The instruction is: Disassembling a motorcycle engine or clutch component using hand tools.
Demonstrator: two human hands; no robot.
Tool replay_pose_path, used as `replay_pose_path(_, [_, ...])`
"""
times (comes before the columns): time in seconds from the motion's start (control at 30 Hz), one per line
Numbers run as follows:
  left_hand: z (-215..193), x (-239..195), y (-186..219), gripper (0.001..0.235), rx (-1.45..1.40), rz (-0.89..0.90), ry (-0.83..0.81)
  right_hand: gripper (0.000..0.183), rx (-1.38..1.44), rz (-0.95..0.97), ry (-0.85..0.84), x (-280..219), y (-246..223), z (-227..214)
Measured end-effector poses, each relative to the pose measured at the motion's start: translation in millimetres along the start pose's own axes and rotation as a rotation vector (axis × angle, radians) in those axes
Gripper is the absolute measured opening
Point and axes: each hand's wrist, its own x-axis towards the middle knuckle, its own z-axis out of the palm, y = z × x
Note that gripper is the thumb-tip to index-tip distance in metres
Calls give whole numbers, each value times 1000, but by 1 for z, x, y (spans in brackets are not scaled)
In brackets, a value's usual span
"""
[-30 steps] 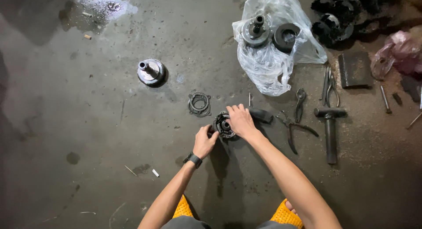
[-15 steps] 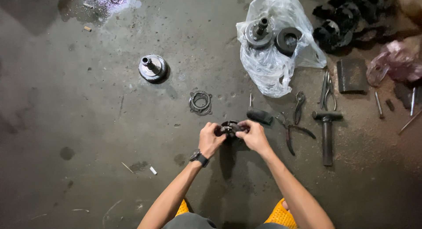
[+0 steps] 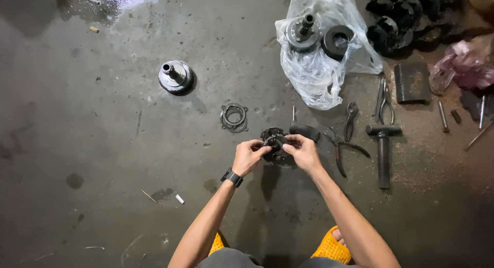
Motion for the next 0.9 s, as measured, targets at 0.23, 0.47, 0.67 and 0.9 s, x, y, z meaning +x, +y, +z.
replay_pose_path(0.23, [12, -2, -17, 37, 241, -84, 50, 49, -228, -31, 123, -22, -27, 13])
replay_pose_path(0.47, [9, 0, -34, 39, 166, -182, 60, 38, 7, 379, 92, -44, 25, 18])
replay_pose_path(0.67, [14, -5, -18, 36, -13, -191, 68, 38, 248, 442, 174, -44, -6, 27])
replay_pose_path(0.9, [5, 1, 12, 30, -405, -286, 59, 29, 353, 458, 43, -23, -49, 18])
